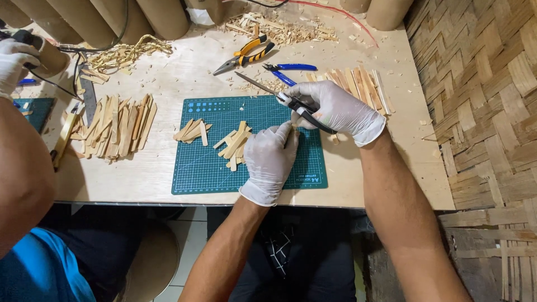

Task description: Trimming small wooden sticks with scissors and arranging them into petal-like patterns on a cutting mat.

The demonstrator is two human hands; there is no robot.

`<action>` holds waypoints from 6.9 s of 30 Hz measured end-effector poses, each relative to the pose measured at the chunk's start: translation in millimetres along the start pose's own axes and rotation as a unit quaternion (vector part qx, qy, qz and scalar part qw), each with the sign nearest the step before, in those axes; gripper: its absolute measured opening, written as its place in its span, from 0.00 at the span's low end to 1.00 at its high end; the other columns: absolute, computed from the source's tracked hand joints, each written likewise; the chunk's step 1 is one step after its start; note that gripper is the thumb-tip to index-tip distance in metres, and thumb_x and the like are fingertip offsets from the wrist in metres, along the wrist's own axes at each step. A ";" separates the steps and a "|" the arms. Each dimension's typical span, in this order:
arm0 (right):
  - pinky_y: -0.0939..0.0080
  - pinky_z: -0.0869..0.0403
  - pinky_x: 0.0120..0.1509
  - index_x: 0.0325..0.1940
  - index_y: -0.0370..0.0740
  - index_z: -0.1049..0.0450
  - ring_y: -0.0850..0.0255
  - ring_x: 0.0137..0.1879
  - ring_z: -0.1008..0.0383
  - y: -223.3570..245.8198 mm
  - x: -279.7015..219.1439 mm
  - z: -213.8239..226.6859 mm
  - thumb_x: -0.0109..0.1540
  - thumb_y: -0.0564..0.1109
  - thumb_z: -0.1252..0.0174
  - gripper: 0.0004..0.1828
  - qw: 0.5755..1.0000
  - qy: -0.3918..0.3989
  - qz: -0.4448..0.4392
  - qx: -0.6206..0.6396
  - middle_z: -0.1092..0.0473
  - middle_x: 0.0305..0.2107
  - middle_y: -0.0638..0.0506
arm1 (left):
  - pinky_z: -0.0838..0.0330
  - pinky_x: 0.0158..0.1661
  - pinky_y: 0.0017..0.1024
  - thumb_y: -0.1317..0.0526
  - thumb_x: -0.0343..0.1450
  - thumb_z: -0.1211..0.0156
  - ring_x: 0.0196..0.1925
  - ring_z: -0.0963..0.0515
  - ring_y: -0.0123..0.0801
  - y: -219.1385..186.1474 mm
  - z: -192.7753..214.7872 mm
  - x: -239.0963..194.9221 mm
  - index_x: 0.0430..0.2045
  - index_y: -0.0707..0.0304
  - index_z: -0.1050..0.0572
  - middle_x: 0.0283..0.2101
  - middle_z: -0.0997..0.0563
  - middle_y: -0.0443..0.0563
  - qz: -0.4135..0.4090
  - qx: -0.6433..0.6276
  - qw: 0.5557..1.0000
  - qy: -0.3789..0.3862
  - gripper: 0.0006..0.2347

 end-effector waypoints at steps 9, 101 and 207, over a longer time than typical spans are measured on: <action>0.67 0.25 0.46 0.58 0.40 0.24 0.63 0.39 0.24 -3.7 2.1 0.1 0.50 0.33 0.28 0.32 1.000 0.004 -0.005 0.001 0.22 0.32 0.46 | 0.27 0.30 0.34 0.55 0.64 0.29 0.25 0.19 0.37 -1.1 -7.1 -2.1 0.28 0.49 0.18 0.22 0.20 0.43 -0.022 0.030 0.999 0.013 0.05; 0.67 0.20 0.53 0.58 0.32 0.28 0.65 0.43 0.22 11.8 -4.8 -11.2 0.55 0.35 0.31 0.28 0.998 -0.005 -0.045 -0.053 0.24 0.34 0.47 | 0.38 0.25 0.43 0.54 0.72 0.37 0.20 0.28 0.45 9.1 -22.8 -4.8 0.24 0.50 0.23 0.21 0.27 0.46 0.022 0.066 0.997 0.033 0.08; 0.61 0.17 0.42 0.60 0.37 0.31 0.58 0.33 0.20 24.0 -20.2 4.7 0.60 0.33 0.38 0.24 0.980 0.056 0.078 0.172 0.25 0.33 0.47 | 0.34 0.31 0.21 0.60 0.70 0.34 0.27 0.29 0.25 6.3 -58.1 2.2 0.31 0.69 0.16 0.29 0.18 0.53 0.310 -0.636 0.599 0.375 0.08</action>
Point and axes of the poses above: each hand's wrist, its own x-axis towards the middle knuckle, its own z-axis out of the back of the hand, y = z × x, the point moved 9 cm from there along x, towards the middle knuckle
